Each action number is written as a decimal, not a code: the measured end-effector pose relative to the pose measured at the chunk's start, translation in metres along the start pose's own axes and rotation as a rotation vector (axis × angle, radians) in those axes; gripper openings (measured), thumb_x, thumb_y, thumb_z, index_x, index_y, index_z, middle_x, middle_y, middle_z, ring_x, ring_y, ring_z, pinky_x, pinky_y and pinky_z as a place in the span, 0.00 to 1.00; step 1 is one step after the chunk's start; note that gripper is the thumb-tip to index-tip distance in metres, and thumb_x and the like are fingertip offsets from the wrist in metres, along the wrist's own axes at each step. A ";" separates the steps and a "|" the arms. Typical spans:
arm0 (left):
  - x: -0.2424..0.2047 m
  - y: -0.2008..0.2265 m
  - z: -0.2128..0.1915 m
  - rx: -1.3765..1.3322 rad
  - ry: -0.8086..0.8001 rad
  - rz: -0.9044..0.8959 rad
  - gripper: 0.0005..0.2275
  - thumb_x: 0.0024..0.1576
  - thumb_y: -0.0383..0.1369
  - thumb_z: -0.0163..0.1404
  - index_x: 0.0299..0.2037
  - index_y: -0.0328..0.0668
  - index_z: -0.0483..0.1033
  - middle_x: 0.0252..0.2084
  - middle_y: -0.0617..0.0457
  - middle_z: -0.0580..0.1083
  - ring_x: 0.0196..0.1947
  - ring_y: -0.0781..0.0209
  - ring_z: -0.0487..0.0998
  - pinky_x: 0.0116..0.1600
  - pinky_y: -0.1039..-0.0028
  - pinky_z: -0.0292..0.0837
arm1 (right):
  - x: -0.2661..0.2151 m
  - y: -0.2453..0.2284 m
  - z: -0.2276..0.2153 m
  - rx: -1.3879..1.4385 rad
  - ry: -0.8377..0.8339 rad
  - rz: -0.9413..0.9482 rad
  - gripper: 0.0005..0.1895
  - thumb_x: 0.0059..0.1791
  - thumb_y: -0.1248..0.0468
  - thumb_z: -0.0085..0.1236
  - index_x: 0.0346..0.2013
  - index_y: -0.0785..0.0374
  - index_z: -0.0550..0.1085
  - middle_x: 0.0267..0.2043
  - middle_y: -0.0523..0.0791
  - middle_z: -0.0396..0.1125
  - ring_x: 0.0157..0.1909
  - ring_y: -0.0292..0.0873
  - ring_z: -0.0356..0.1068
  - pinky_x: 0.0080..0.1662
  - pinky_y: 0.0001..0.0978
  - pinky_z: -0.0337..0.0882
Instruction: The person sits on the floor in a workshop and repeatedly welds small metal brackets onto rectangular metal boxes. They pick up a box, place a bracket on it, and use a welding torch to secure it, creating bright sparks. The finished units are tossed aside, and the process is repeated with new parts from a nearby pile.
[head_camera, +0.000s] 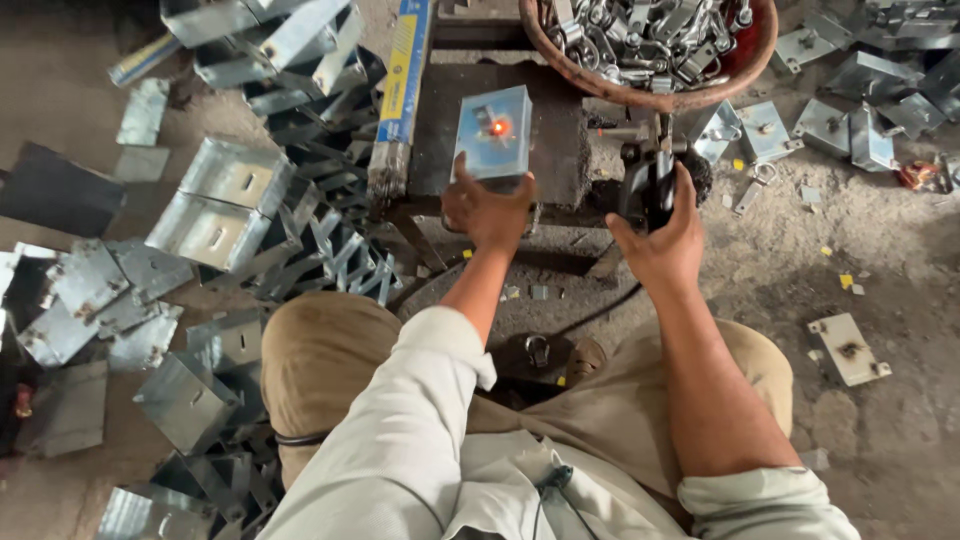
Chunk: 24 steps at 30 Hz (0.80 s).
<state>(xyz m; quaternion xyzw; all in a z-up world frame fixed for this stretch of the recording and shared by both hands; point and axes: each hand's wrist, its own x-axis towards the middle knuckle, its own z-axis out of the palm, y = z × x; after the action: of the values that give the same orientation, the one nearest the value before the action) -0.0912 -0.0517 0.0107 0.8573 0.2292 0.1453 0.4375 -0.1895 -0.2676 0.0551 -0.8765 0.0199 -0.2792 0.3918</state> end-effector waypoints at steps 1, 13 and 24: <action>0.003 -0.005 -0.002 -0.125 0.040 -0.020 0.45 0.47 0.54 0.60 0.73 0.55 0.49 0.66 0.28 0.53 0.66 0.30 0.54 0.61 0.44 0.60 | -0.001 0.004 -0.001 -0.041 -0.024 0.022 0.53 0.41 0.56 0.76 0.73 0.70 0.56 0.61 0.61 0.68 0.61 0.62 0.71 0.60 0.48 0.70; -0.031 -0.006 -0.089 -1.666 -1.246 -0.387 0.44 0.53 0.67 0.31 0.61 0.27 0.65 0.51 0.38 0.70 0.50 0.46 0.70 0.60 0.57 0.65 | 0.012 0.017 0.027 -0.250 -0.280 0.348 0.58 0.41 0.46 0.71 0.76 0.66 0.51 0.57 0.61 0.68 0.56 0.62 0.71 0.56 0.49 0.71; 0.087 -0.064 -0.049 -0.675 -0.642 0.329 0.43 0.50 0.61 0.50 0.70 0.36 0.60 0.64 0.38 0.68 0.63 0.44 0.67 0.66 0.55 0.62 | 0.027 0.002 0.003 -0.446 -0.581 0.492 0.54 0.40 0.40 0.67 0.74 0.59 0.57 0.54 0.57 0.73 0.54 0.59 0.74 0.54 0.46 0.74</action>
<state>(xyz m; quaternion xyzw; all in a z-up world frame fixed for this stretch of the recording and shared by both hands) -0.0557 0.0596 -0.0089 0.6941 -0.1154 0.0073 0.7106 -0.1643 -0.2738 0.0648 -0.9508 0.1769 0.0917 0.2373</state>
